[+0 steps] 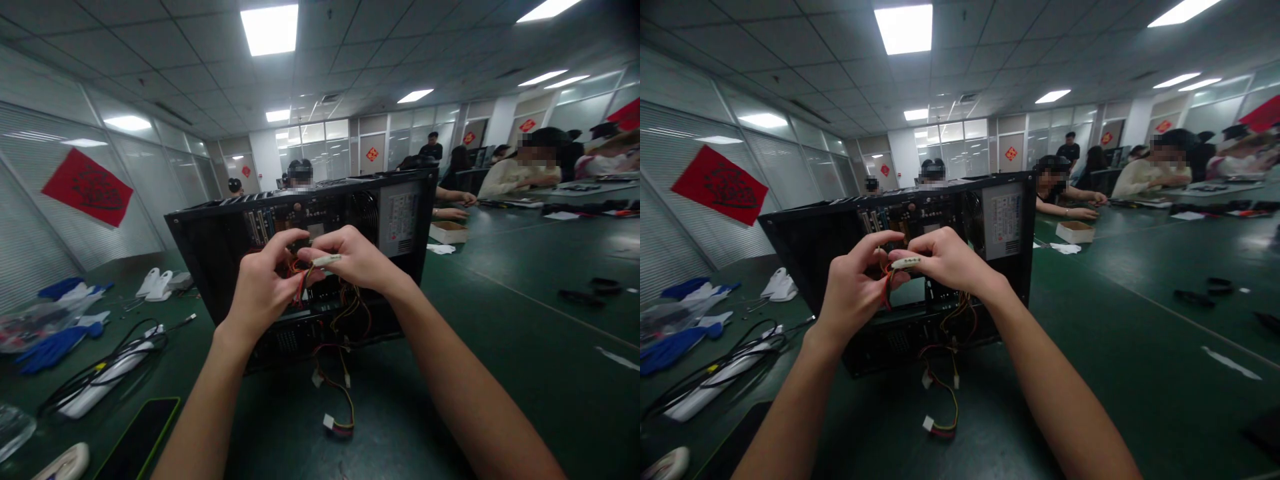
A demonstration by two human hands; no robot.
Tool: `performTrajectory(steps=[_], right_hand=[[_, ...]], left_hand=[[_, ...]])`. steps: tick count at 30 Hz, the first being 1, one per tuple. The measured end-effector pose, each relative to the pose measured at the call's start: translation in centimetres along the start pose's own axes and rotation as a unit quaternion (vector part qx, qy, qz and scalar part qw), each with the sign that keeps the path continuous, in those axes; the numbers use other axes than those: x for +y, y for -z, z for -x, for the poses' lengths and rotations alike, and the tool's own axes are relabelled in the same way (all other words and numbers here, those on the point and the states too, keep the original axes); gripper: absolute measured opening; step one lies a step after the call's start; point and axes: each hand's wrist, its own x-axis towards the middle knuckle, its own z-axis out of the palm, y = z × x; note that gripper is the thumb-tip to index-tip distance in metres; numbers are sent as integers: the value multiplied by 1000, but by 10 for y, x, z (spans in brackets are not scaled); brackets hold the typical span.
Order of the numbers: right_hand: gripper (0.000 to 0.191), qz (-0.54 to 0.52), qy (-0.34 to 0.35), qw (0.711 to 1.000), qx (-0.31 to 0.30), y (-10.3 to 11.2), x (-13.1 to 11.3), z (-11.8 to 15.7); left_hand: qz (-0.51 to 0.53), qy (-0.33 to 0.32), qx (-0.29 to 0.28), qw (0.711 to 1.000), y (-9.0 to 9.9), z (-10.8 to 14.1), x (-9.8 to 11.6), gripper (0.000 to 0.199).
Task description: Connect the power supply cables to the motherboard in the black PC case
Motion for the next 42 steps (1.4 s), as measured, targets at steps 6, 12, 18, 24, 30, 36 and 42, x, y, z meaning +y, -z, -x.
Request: performTrajectory(steps=[6, 12, 18, 24, 30, 36, 42], right_hand=[[42, 91, -7, 996, -7, 7, -27, 8], [38, 180, 35, 983, 12, 9, -47, 14], [38, 188, 39, 981, 11, 6, -48, 14], [46, 146, 38, 988, 32, 11, -47, 14], [50, 28, 0, 998, 57, 28, -61, 25], [29, 51, -11, 999, 3, 24, -70, 27], [21, 39, 20, 994, -104, -1, -64, 16]], left_hand=[[109, -92, 34, 989, -11, 3, -3, 31], [152, -144, 61, 976, -19, 6, -8, 36], [147, -151, 63, 976, -15, 6, -8, 39], [160, -45, 23, 986, -8, 5, -3, 35], [315, 147, 85, 934, -1, 0, 3, 26], [400, 165, 121, 893, 8, -6, 11, 33], [457, 164, 101, 868, 11, -9, 26, 24]])
